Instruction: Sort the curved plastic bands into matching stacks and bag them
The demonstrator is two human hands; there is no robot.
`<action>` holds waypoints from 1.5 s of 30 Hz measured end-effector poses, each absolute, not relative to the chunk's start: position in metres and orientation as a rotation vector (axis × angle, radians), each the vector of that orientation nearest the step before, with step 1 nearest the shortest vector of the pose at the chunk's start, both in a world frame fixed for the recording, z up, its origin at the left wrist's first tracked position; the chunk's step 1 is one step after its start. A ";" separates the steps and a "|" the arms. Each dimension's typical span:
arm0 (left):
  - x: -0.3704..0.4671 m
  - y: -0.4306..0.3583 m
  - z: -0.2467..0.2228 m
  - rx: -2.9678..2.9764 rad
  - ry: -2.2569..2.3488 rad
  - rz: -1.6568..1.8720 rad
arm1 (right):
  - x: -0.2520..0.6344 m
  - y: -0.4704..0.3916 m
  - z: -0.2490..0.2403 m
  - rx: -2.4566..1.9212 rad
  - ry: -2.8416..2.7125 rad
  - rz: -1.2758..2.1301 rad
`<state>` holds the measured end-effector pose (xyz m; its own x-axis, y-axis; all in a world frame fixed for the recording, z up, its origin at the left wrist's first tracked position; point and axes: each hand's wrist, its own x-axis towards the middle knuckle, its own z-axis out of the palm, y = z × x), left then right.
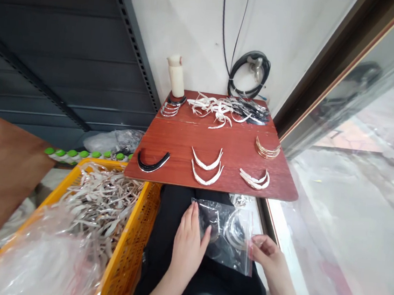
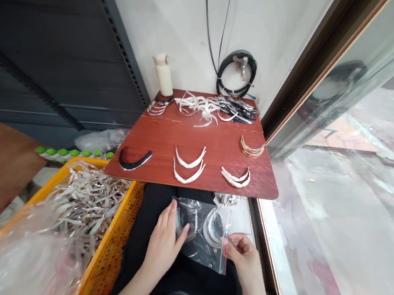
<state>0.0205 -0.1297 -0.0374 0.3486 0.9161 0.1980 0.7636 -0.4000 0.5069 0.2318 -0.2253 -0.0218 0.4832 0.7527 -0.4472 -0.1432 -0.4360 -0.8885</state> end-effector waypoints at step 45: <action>0.006 -0.144 -0.026 0.829 1.127 0.701 | 0.239 -0.230 -0.042 -1.313 -0.501 1.561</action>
<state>0.0064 -0.1443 -0.0265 0.2855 0.8269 -0.4846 -0.0689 0.5220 0.8502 0.2394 -0.2302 -0.0425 0.0830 0.8659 -0.4933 -0.4170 -0.4194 -0.8064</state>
